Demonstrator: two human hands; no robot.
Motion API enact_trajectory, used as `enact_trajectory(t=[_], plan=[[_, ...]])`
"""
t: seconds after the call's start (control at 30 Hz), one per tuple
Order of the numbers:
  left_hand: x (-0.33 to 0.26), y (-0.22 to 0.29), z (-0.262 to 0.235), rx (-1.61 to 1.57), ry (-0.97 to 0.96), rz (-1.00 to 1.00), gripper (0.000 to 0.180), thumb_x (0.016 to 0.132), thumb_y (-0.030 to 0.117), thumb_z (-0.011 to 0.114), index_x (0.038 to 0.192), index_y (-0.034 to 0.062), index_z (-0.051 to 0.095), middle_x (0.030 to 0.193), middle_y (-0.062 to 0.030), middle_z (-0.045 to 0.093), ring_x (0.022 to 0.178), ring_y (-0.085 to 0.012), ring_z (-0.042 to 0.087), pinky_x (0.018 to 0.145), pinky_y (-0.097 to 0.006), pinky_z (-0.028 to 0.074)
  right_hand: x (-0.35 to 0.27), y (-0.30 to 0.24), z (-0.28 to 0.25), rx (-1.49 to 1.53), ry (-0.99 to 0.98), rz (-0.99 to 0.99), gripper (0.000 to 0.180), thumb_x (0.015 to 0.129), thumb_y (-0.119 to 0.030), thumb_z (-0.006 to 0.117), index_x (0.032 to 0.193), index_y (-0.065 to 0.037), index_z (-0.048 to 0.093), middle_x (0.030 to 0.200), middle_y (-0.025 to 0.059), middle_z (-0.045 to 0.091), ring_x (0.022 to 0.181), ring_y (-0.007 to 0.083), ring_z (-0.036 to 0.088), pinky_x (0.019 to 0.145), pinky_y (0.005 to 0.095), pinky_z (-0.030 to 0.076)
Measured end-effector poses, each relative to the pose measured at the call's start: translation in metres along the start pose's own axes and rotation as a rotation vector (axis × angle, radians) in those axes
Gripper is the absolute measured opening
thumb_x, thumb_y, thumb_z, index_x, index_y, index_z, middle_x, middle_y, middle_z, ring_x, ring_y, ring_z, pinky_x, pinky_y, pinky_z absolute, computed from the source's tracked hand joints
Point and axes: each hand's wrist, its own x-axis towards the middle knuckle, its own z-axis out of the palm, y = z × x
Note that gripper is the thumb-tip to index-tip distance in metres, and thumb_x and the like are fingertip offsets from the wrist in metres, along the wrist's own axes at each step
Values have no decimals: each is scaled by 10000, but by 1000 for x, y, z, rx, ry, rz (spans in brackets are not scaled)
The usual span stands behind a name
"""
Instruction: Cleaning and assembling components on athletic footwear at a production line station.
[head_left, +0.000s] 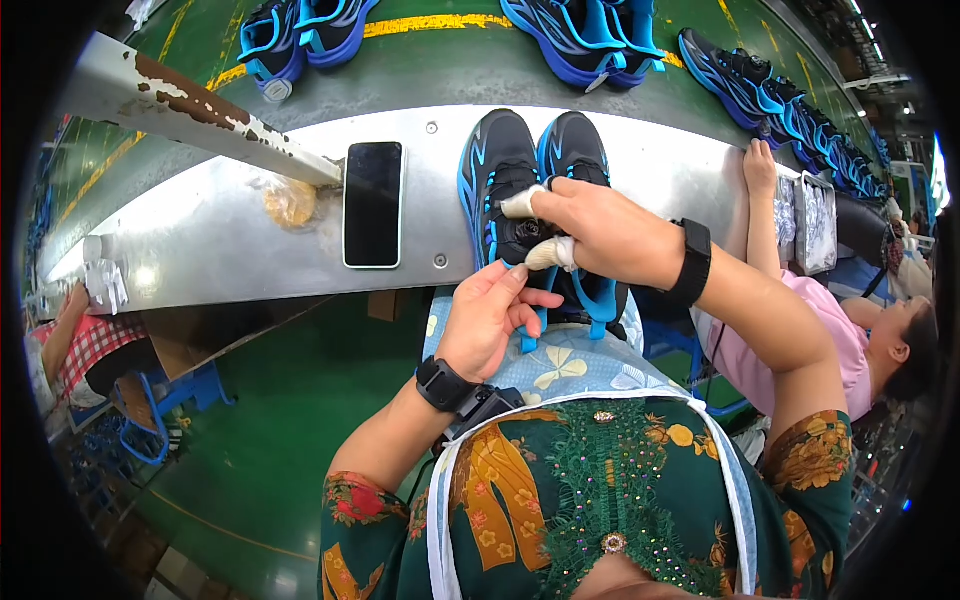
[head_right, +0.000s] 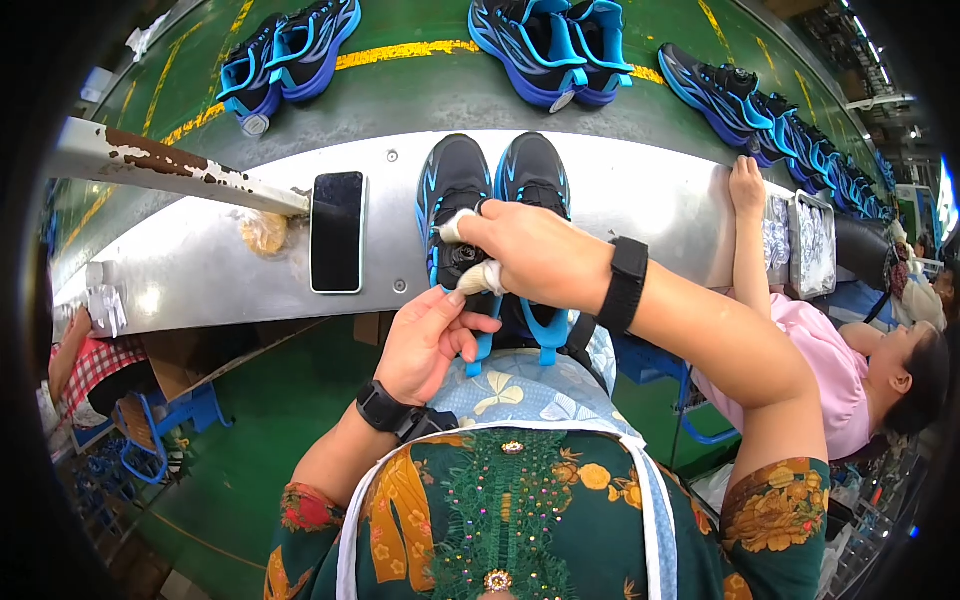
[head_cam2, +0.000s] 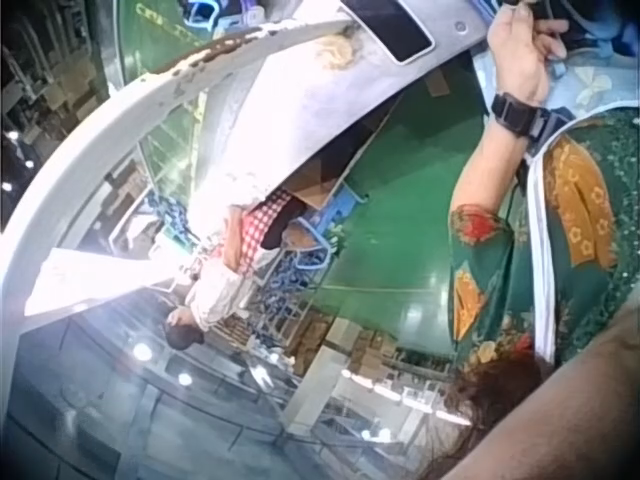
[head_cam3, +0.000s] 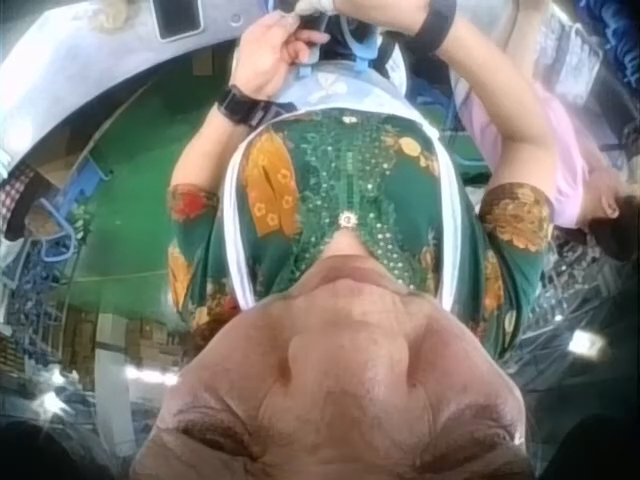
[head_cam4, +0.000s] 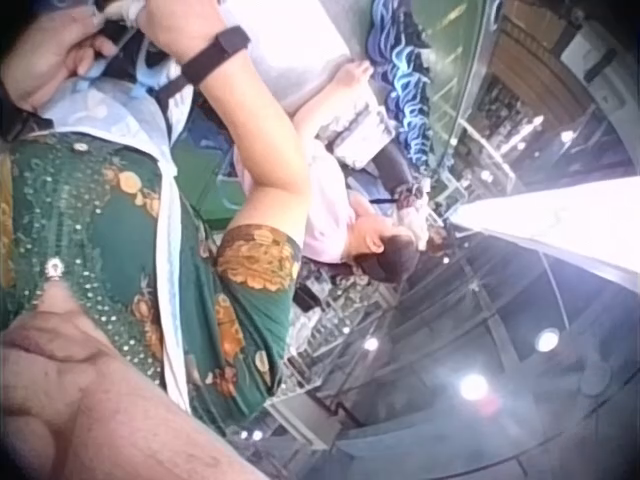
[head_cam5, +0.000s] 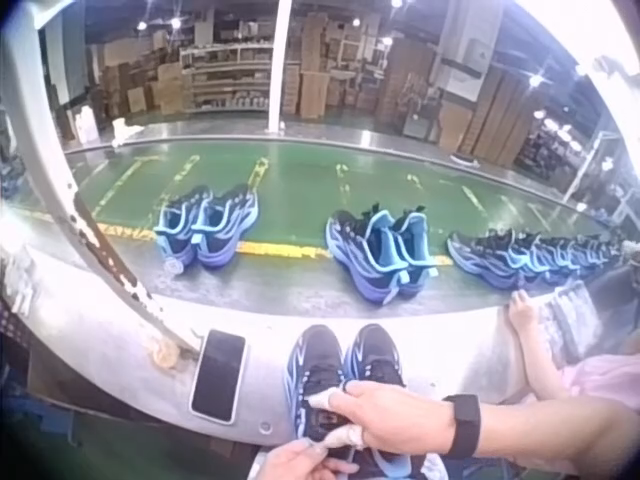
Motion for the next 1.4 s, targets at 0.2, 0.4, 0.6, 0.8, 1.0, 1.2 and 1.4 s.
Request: enact_trajectory(t=[0.2,0.4,0.6,0.8,1.0,1.2,1.4], plan=[[-5,9,10,145,69,-7,244,1009,203,503,1078,-20,575,909,-159,690,624,-169,626,562,-247,510,8,-12,-4,-191,-59,126,316,844,-326,680,815,-27,584,709,180,627,734,367,647,651,463,497],[-12,35,14,1041,418,603,208,893,153,684,1016,6,603,981,-79,606,741,-188,590,690,-299,481,6,45,-39,-22,40,143,331,875,-382,658,950,-61,681,811,215,656,801,382,643,701,476,488],[34,20,23,1289,400,818,336,700,136,812,937,28,600,964,-110,567,1002,-311,557,898,-384,433,35,95,-18,-262,97,-15,396,836,-304,707,1173,-106,644,825,159,595,854,355,576,759,452,455],[39,60,4,1286,-204,617,334,725,83,775,1022,24,633,1106,-117,617,1246,-323,506,1053,-390,384,54,93,-13,-106,-137,72,458,825,-288,725,1230,-93,632,970,157,655,981,353,577,852,436,459],[44,56,2,1072,-132,542,301,712,79,792,951,18,619,1064,-114,617,1225,-311,523,1033,-423,396,50,100,-4,-104,-128,62,490,814,-261,727,1258,-86,618,934,184,659,907,379,607,832,453,474],[22,72,20,1204,29,621,157,856,27,654,1013,23,653,1005,-83,663,992,-206,637,811,-302,506,34,102,-20,-110,-52,-29,372,844,-222,690,1181,-68,651,945,192,661,851,371,625,778,426,496],[-27,32,27,187,219,-183,384,1035,307,420,1104,-43,562,1087,-213,655,855,-284,697,432,-241,440,-1,23,-19,366,-84,-54,328,823,-258,734,1079,-62,673,971,177,672,894,331,651,785,423,512]])
